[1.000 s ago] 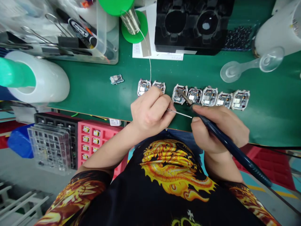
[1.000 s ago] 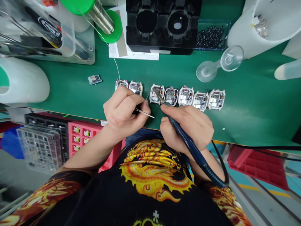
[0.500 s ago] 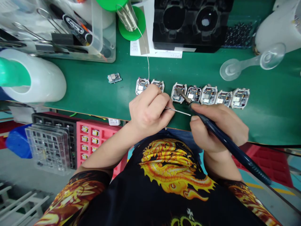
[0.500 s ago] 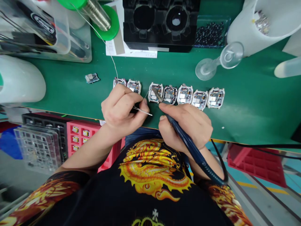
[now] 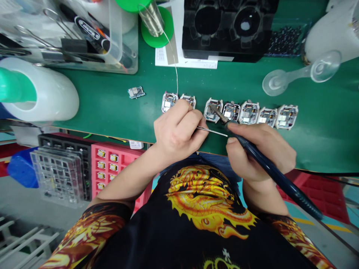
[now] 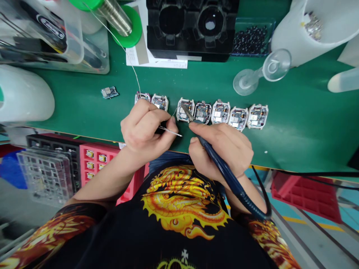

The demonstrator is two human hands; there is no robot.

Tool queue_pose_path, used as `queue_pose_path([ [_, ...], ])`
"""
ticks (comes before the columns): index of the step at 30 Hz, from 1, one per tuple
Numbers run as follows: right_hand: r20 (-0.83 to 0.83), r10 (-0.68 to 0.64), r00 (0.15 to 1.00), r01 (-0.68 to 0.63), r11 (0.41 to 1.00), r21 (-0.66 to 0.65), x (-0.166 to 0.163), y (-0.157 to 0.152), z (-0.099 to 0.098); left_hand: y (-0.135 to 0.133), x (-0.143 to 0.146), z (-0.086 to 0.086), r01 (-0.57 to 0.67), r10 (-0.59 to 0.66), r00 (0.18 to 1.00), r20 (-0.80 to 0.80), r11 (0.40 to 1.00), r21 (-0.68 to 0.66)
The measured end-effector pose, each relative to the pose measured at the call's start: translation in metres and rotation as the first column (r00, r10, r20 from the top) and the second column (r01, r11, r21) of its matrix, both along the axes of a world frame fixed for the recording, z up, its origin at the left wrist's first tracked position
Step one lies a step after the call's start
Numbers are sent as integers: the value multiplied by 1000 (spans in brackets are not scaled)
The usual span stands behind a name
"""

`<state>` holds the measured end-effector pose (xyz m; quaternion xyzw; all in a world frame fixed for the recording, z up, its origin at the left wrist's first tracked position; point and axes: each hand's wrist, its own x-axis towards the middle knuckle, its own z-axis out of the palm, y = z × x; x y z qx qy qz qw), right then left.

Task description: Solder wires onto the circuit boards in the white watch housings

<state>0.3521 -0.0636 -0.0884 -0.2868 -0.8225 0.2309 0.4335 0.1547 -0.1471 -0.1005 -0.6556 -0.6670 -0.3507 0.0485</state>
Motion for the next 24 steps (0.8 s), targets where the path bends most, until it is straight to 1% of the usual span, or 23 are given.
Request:
queue_pose_path([
  [4, -1, 5, 1000, -5, 1000, -10, -1, -1, 1, 1, 0, 0, -4, 4, 1000, -7, 1000, 7],
  [9, -23, -32, 999, 31, 999, -12, 1, -2, 0, 1, -1, -1, 6, -5, 1000, -14, 999, 35],
  [14, 3, 5, 1000, -5, 1000, 8, 3, -1, 0, 1, 0, 0, 1, -1, 1000, 1, 1000, 7],
  [19, 51, 23, 998, -22, 999, -34, 3, -1, 4, 1, 0, -1, -3, 3, 1000, -3, 1000, -2],
  [24, 54, 25, 998, -23, 999, -31, 2, -2, 4, 0, 0, -1, -12, 12, 1000, -22, 1000, -14],
])
